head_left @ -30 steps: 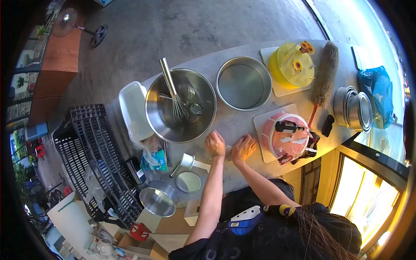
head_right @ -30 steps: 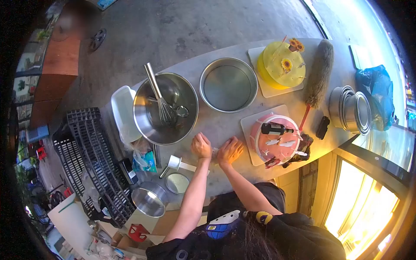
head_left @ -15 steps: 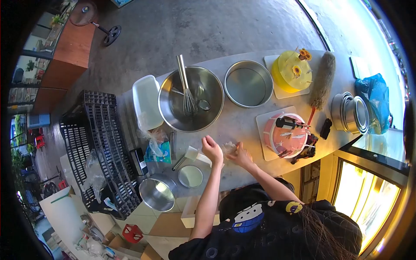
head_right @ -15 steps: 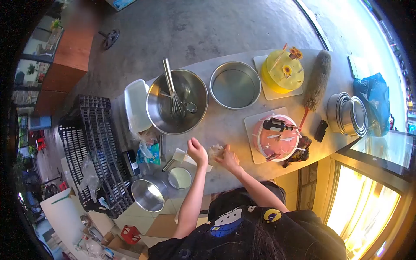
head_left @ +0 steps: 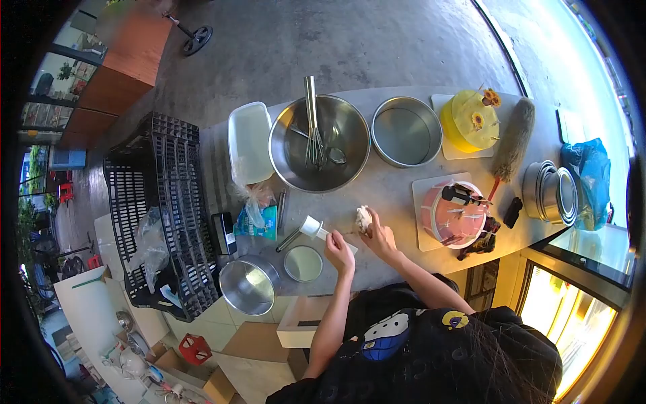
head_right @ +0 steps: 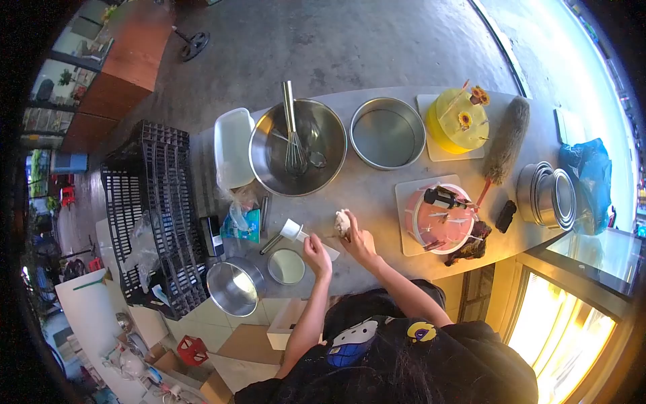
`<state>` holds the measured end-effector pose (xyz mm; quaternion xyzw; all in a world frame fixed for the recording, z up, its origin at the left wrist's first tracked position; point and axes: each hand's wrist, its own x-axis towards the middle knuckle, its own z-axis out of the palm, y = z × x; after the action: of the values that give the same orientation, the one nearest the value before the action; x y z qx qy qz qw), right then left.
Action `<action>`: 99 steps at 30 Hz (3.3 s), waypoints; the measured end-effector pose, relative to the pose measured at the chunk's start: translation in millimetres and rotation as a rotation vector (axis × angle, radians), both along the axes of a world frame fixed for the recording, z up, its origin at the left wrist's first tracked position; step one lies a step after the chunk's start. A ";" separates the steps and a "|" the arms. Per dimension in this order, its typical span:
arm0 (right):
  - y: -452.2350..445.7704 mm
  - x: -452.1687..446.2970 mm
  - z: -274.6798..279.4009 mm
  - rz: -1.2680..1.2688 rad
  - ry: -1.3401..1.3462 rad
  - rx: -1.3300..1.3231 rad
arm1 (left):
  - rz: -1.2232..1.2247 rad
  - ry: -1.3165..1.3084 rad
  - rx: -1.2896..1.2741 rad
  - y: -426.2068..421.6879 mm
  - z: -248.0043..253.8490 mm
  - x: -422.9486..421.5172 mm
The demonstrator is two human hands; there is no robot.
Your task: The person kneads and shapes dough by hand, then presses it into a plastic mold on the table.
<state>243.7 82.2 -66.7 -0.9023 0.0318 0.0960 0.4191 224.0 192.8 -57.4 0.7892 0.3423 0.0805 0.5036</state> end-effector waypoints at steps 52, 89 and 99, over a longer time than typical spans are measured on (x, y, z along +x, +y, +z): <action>-26.2 -22.2 -16.7 -0.288 0.297 0.266 | -0.559 -0.232 0.795 -37.6 -63.6 106.2; 56.9 70.9 -62.5 -1.086 0.031 -0.464 | -0.011 0.038 -0.134 9.6 -2.1 41.0; 63.9 81.8 -46.0 -1.105 0.033 -0.520 | -0.017 0.124 -0.090 11.9 2.6 24.1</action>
<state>325.5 146.0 -112.7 -0.8234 0.5241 -0.1327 0.1722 248.1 204.7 -54.8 0.7720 0.3693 0.0118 0.5172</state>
